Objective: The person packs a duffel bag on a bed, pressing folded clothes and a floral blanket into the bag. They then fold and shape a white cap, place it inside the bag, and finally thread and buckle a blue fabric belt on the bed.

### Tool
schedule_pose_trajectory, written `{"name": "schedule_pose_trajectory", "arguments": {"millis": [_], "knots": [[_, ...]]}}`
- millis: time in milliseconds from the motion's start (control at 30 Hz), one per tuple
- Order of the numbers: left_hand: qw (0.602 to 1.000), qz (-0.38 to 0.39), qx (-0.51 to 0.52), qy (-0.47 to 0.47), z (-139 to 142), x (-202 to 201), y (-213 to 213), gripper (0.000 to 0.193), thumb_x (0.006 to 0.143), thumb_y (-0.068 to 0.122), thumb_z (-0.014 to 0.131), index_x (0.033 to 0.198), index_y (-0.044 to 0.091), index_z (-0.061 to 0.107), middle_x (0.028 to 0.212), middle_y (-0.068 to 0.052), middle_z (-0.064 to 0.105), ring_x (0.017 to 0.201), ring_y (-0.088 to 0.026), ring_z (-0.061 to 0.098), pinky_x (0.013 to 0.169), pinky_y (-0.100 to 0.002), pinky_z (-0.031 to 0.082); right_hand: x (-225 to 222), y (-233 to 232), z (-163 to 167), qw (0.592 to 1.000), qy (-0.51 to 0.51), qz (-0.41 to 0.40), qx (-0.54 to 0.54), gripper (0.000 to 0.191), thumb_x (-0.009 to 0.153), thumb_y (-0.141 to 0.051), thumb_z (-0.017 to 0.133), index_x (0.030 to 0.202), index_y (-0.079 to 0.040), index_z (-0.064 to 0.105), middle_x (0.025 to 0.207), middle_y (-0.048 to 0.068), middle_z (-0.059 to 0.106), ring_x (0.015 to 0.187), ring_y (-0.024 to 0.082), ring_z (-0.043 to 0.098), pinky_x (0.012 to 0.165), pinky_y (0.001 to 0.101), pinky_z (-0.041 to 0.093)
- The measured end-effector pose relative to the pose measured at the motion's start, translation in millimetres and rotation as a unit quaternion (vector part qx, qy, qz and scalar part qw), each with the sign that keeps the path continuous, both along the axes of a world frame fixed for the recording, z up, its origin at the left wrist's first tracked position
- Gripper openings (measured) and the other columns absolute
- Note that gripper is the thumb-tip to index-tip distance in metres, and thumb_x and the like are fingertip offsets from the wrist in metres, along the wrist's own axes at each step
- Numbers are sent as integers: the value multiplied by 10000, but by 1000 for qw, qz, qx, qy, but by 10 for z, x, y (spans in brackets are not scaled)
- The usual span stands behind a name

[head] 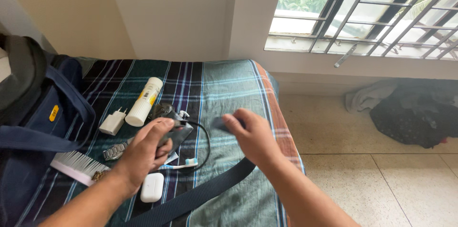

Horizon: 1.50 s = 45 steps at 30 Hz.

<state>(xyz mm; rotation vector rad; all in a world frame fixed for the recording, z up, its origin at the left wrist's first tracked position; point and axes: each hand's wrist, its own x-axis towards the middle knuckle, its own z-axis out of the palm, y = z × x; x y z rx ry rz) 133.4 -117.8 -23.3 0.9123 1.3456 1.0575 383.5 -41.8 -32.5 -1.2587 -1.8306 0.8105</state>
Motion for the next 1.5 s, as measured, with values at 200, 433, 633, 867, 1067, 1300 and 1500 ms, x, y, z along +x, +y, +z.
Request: {"name": "schedule_pose_trajectory", "arguments": {"millis": [200,433,633,867,1067,1300,1500], "knots": [[996,-61,55,15,183,204,72,404,886,378,607,1116,49,653,781,7,611,613,-76,548,511,-244,432,-165,-93,130,969,107,119,-189,287,994,-321,650,951,-42,703,738,-28,560,691,77,478,610,273,418],[997,-38,34,57,189,181,143,392,953,406,672,1152,69,695,691,-21,432,548,-98,377,464,-261,303,-114,-55,237,927,198,143,-284,288,975,-335,654,943,-53,696,763,-8,653,673,94,558,639,252,471],[997,-36,54,47,221,201,97,427,834,384,699,1144,91,676,894,-2,745,768,-70,681,653,-241,554,-80,-44,247,895,225,170,-346,281,974,-318,673,976,-40,715,796,22,675,691,101,572,648,255,475],[990,-98,95,24,305,189,77,612,809,183,769,1385,69,597,1164,-53,767,1081,-114,700,965,-281,553,-131,-47,221,868,281,183,-367,232,973,-261,633,1030,-43,688,882,66,741,762,107,658,688,269,536],[990,-109,86,-19,343,159,62,618,877,132,685,1472,61,535,1209,-65,753,1118,-124,675,1012,-286,513,-110,1,215,859,318,131,-379,191,984,-243,657,1025,-58,684,850,83,722,648,118,591,618,257,503],[994,-80,39,-62,441,196,54,505,895,127,588,1389,29,629,1093,-87,776,994,-124,684,926,-281,525,-119,-6,192,838,331,134,-413,176,979,-248,659,1012,-76,683,812,47,689,655,119,587,623,271,500],[991,-70,31,-105,520,197,72,492,868,144,535,1323,10,666,1013,-82,768,901,-110,692,852,-257,540,-104,4,170,831,356,121,-411,166,973,-255,671,1020,-96,688,839,14,675,721,110,609,668,294,522]]}}
